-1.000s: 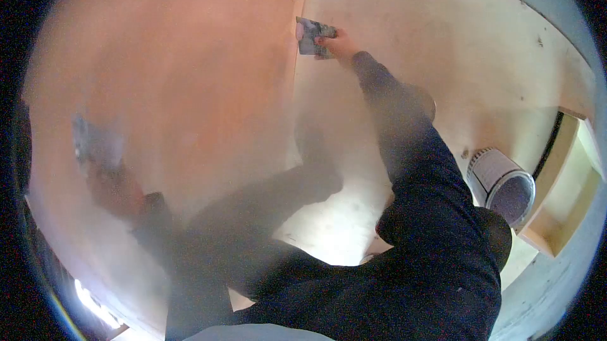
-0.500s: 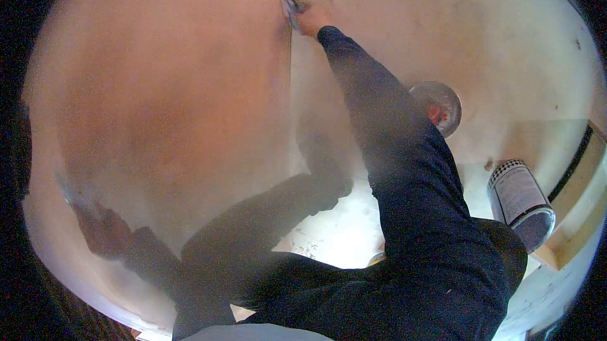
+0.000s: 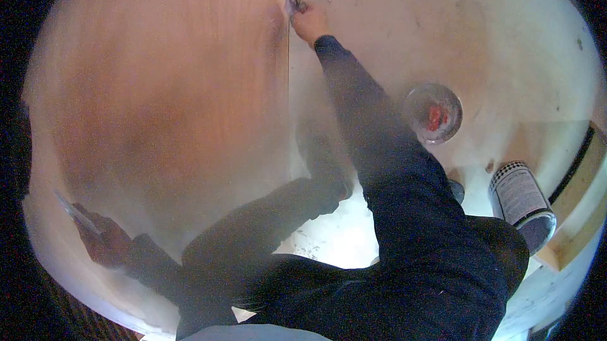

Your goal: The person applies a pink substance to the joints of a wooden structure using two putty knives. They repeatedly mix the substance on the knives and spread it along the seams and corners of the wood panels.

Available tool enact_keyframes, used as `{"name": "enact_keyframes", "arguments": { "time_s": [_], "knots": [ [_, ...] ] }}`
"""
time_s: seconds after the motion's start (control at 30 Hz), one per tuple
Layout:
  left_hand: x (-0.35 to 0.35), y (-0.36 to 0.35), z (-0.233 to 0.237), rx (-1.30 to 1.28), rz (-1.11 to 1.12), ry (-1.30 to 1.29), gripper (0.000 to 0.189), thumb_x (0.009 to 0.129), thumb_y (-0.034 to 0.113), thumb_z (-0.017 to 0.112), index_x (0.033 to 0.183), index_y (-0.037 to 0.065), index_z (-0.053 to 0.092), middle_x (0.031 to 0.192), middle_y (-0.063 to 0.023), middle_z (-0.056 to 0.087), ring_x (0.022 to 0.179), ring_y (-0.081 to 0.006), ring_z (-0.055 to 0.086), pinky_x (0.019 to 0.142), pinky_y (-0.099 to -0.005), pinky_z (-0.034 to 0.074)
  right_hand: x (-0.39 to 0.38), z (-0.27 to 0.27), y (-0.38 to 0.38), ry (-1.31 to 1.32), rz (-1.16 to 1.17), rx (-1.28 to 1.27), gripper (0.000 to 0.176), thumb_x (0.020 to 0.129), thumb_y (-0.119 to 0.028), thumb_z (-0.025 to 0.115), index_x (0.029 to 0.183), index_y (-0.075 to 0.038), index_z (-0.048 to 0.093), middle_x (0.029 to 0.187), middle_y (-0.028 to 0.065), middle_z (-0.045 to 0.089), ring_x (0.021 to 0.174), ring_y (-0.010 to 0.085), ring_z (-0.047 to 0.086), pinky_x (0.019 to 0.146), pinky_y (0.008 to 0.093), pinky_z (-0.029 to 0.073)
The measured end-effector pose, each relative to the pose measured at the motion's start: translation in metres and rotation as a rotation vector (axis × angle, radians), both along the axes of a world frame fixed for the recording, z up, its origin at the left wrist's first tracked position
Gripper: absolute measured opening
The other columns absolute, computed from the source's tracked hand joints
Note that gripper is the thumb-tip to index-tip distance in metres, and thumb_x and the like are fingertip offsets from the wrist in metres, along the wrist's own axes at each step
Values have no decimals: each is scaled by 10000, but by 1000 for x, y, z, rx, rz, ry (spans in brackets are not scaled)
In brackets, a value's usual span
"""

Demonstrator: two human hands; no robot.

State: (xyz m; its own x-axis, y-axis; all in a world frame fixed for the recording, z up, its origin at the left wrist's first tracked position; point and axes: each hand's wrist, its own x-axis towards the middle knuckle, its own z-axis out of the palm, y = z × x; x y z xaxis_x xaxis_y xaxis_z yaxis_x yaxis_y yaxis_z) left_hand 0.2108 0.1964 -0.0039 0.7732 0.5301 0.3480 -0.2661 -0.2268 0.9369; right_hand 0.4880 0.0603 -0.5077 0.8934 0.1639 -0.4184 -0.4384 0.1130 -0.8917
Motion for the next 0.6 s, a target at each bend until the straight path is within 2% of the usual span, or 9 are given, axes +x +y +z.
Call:
{"name": "enact_keyframes", "arguments": {
  "time_s": [0.1,0.17,0.3,0.37,0.4,0.43,0.5,0.53,0.6],
  "knots": [
    [3,1,2,3,-33,18,386,1020,159,364,1327,-73,381,1307,-233,505,950,-271,673,630,-312,577,20,10,2,-60,-13,-149,306,829,-180,565,1054,22,615,765,127,662,611,224,639,589,338,520],
    [4,2,2,-3,-87,35,385,1021,161,363,1332,-66,373,1308,-226,502,950,-265,673,632,-311,575,23,50,-10,-53,119,-180,303,812,-167,540,1034,16,633,846,196,680,701,287,674,625,365,522],
    [3,5,4,-106,-155,27,387,1023,148,357,1360,-41,333,1307,-221,496,900,-221,669,641,-300,572,4,47,20,-164,75,-230,301,798,-146,519,1026,-3,655,918,255,663,789,354,674,672,393,526],
    [7,4,3,-171,-222,0,390,1024,144,355,1369,-33,323,1308,-223,497,874,-206,667,642,-294,571,-12,46,28,-341,-17,-329,296,798,-119,505,1023,-19,669,923,278,647,822,405,654,696,422,521],
    [13,-2,3,-161,-226,42,392,1024,140,354,1375,-30,317,1308,-219,497,855,-194,659,643,-287,565,-12,31,29,-386,-1,-235,296,812,-128,514,1043,-14,659,886,236,667,766,342,667,651,404,516],
    [17,-5,2,-152,-228,85,395,1024,136,353,1381,-26,311,1308,-215,497,836,-181,651,644,-280,559,-8,40,14,-388,-3,-236,296,812,-128,514,1043,-14,659,886,236,667,766,342,667,651,404,516],
    [19,-5,1,-152,-246,89,400,1024,136,355,1386,-26,306,1303,-212,501,839,-180,650,641,-278,555,3,57,-17,13,100,85,288,825,-141,520,1044,-9,652,810,174,664,676,253,649,592,374,500],
    [20,-5,0,-150,-260,95,405,1024,137,356,1391,-26,302,1297,-208,504,841,-179,650,638,-275,551,16,43,-16,-13,151,-110,282,827,-153,521,1030,-4,647,737,120,632,612,185,604,551,345,482],
    [21,-7,0,-155,-260,94,411,1024,137,358,1397,-25,297,1285,-205,514,821,-173,645,627,-271,546,39,33,-4,-83,100,-140,276,821,-150,515,1012,0,647,728,122,629,604,188,603,551,347,483]
  ]
}}
